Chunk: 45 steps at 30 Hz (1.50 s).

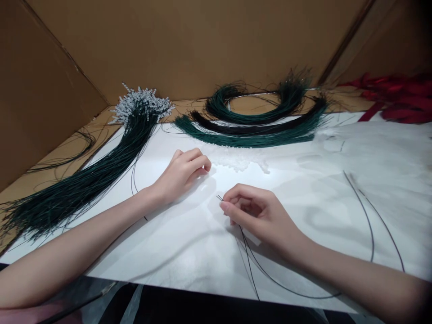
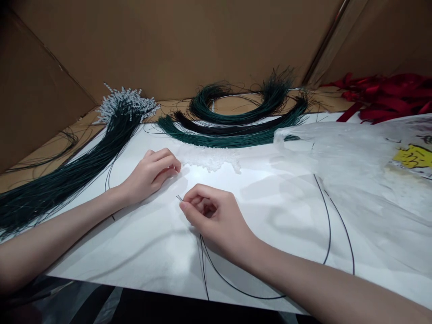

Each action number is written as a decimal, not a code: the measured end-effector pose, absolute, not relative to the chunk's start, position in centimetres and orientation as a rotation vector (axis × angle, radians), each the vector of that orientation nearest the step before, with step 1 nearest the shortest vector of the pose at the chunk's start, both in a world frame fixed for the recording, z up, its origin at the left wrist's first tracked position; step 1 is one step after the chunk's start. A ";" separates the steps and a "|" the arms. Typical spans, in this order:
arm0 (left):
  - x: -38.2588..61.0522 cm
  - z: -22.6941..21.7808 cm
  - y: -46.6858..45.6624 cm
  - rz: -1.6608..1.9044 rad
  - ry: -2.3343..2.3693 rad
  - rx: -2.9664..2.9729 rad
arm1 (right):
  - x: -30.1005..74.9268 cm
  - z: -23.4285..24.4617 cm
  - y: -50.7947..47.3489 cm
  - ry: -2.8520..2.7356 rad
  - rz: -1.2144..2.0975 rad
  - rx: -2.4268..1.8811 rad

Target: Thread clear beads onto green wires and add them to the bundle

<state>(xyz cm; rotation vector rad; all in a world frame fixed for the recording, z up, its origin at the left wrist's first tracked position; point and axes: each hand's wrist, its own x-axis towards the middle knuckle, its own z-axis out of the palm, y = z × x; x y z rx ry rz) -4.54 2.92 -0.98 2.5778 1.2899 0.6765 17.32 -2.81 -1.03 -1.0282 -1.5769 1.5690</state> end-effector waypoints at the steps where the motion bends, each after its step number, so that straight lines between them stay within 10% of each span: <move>1: -4.3 -0.8 2.4 0.723 1.218 2.418 | 17.3 -1.0 -2.8 -1.566 1.572 -1.028; 10: -2.1 -0.4 -1.2 0.801 0.872 1.376 | 17.5 -0.6 -2.9 -1.471 1.541 -1.016; 45: -1.1 -0.5 -1.9 0.877 0.868 1.192 | 17.4 -0.6 -3.0 -1.463 1.495 -1.018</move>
